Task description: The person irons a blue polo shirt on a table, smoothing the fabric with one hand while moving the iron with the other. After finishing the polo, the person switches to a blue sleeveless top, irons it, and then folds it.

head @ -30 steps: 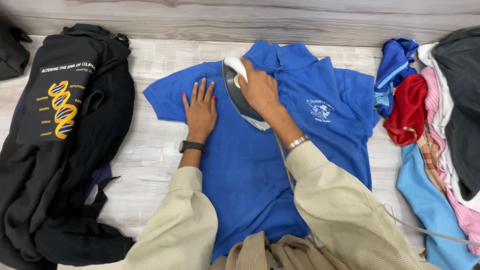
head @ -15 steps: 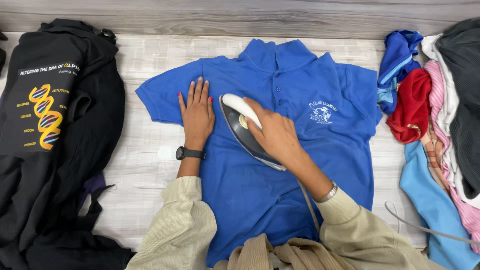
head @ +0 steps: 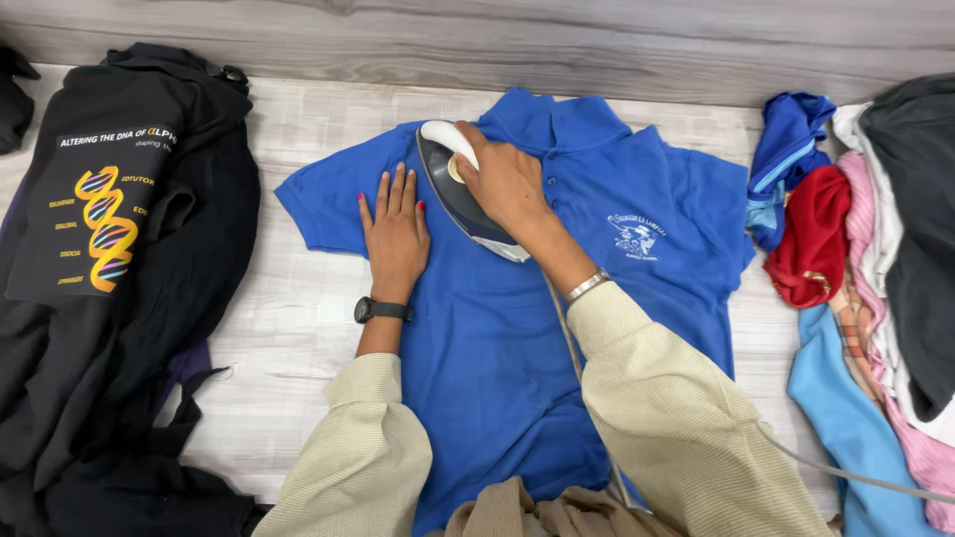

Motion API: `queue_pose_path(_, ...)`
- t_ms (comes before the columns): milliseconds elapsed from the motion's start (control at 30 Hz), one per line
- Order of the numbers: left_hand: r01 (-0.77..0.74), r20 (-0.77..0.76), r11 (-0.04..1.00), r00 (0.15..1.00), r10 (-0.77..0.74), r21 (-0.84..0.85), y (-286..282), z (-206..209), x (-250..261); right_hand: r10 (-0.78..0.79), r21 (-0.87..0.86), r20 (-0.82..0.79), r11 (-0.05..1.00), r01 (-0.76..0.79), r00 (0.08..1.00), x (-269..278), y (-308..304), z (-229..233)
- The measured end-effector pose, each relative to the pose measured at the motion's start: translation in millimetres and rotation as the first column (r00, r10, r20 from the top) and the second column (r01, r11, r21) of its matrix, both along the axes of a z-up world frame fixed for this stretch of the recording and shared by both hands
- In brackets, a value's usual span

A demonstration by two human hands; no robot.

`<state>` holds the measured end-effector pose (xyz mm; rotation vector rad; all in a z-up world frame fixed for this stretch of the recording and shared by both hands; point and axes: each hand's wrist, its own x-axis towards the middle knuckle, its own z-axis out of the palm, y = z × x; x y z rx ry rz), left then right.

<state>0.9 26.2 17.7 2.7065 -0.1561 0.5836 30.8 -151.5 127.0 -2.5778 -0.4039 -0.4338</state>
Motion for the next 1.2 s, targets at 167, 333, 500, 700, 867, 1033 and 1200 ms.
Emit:
queue_pose_path(167, 0.024, 0.0, 1.0, 1.0, -0.024, 0.01, 7, -4, 3, -0.059, -0.034, 0.014, 0.998, 0.059, 0.998, 6, -5, -9)
queue_pose_path(333, 0.044, 0.007, 0.999, 0.999, -0.044, -0.002, 13, -9, 4, -0.147, -0.063, 0.01, 0.987, 0.147, 0.989, 8, -25, -16)
queue_pose_path(500, 0.053, 0.003, 0.999, 0.999, -0.053, -0.008, 13, -10, 2, -0.203, -0.087, 0.019, 0.975, 0.203, 0.979, 2, -30, -22)
queue_pose_path(700, 0.059, 0.01, 0.998, 0.998, -0.059, 0.0, 13, -9, 1, -0.24, -0.063, 0.014, 0.969, 0.24, 0.971, -4, -28, -24)
queue_pose_path(867, 0.064, 0.011, 0.998, 0.998, -0.064, 0.005, 13, -9, -1, -0.168, -0.037, 0.003, 0.985, 0.168, 0.986, -8, -34, -18)
queue_pose_path(1033, 0.06, 0.004, 0.998, 0.998, -0.06, -0.005, 11, -8, -2, -0.06, -0.001, -0.024, 0.998, 0.06, 0.998, -15, -42, -6)
queue_pose_path(1200, 0.062, 0.002, 0.998, 0.998, -0.062, -0.008, 10, -6, -4, 0.156, 0.059, -0.046, 0.986, -0.154, 0.987, -21, -54, 7)
